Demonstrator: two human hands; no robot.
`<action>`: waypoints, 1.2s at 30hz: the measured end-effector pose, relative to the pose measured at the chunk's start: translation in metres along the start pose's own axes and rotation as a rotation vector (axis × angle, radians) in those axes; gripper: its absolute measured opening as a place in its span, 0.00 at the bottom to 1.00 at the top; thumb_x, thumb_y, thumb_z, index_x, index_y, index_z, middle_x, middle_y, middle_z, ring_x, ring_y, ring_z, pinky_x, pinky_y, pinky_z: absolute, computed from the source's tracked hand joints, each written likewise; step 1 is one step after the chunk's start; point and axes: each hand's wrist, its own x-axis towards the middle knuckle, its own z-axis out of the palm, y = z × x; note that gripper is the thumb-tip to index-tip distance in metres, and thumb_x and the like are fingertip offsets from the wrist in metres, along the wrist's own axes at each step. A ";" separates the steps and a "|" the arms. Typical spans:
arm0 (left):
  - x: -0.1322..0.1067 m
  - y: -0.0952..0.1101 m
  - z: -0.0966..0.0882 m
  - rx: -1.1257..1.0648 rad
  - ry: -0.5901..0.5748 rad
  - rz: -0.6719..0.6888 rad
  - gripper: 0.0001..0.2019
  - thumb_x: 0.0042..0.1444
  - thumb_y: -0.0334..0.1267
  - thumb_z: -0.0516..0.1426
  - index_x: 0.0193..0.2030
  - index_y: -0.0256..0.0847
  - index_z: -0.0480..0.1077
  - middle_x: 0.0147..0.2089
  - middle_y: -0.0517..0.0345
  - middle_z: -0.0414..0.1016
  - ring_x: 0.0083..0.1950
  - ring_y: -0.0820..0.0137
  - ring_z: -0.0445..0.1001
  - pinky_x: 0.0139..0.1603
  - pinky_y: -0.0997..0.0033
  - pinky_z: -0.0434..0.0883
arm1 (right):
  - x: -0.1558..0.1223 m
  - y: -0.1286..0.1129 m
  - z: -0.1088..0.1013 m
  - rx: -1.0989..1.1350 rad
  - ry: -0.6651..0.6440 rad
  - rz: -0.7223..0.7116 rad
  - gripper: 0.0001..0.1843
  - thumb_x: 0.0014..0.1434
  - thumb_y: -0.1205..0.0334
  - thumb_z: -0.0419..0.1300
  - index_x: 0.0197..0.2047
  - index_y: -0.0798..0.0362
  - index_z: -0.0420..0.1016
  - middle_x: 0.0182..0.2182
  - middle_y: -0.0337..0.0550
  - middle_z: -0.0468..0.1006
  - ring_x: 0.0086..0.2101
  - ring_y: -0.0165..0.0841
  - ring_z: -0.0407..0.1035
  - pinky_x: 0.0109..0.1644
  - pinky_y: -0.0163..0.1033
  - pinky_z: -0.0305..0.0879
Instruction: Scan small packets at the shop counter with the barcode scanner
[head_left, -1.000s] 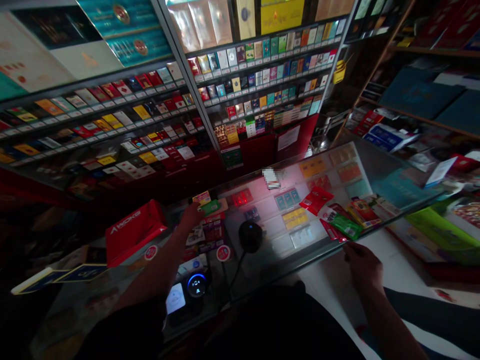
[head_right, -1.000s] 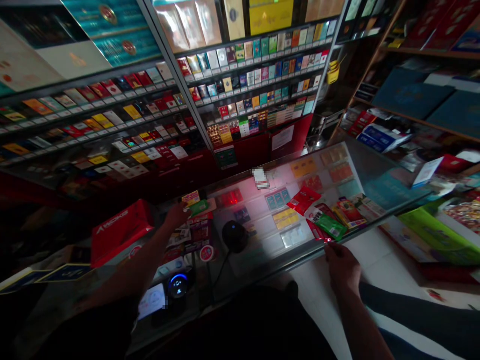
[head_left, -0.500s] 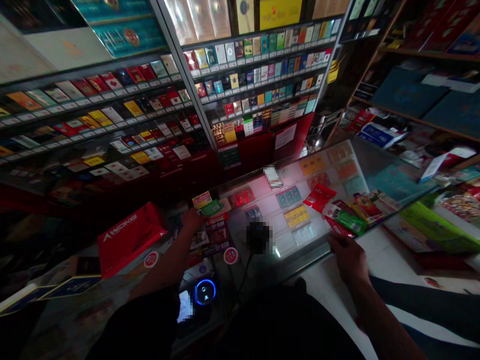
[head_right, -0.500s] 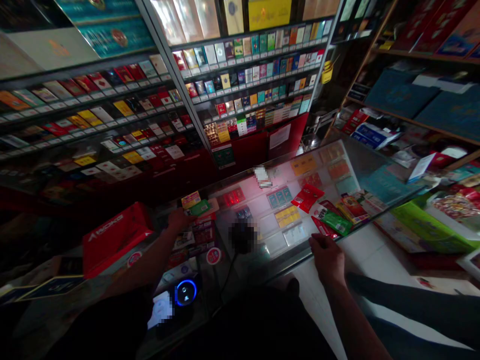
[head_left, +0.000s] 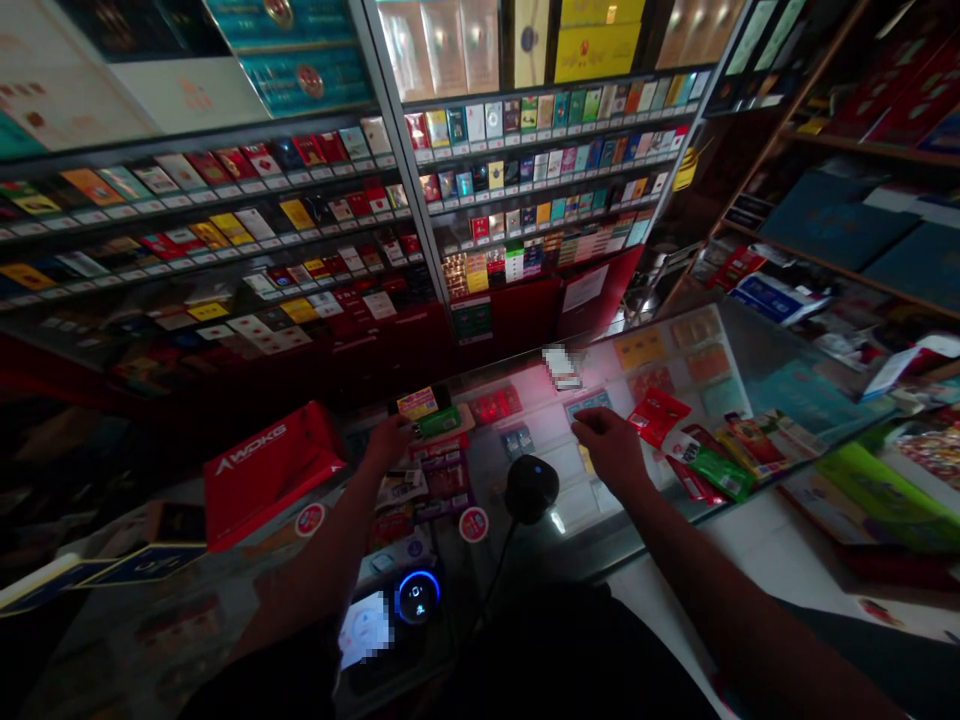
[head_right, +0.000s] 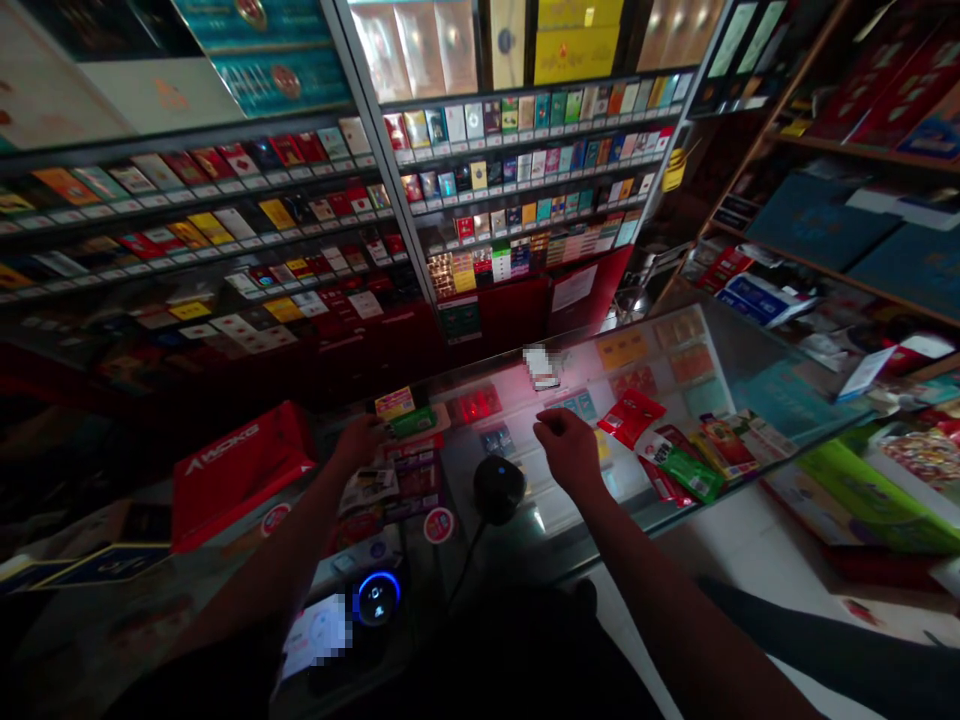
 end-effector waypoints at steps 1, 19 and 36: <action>-0.003 0.004 -0.004 -0.023 0.005 0.023 0.07 0.46 0.36 0.63 0.34 0.40 0.75 0.35 0.53 0.80 0.40 0.61 0.76 0.41 0.68 0.67 | 0.003 -0.008 0.009 -0.004 -0.032 -0.025 0.16 0.51 0.51 0.66 0.39 0.53 0.82 0.33 0.45 0.84 0.34 0.39 0.76 0.42 0.44 0.70; -0.070 0.080 -0.037 -0.476 -0.121 0.122 0.17 0.42 0.45 0.69 0.37 0.40 0.75 0.29 0.62 0.76 0.29 0.70 0.71 0.32 0.72 0.67 | 0.008 -0.068 0.100 -0.081 -0.349 -0.251 0.15 0.55 0.69 0.66 0.47 0.50 0.82 0.42 0.41 0.87 0.44 0.37 0.81 0.53 0.42 0.73; -0.062 0.107 0.009 -0.796 -0.174 -0.028 0.29 0.37 0.48 0.74 0.45 0.39 0.75 0.38 0.52 0.83 0.37 0.62 0.81 0.44 0.60 0.77 | 0.029 -0.022 0.067 0.096 -0.222 -0.010 0.14 0.50 0.63 0.68 0.42 0.53 0.82 0.34 0.43 0.86 0.37 0.38 0.81 0.44 0.41 0.73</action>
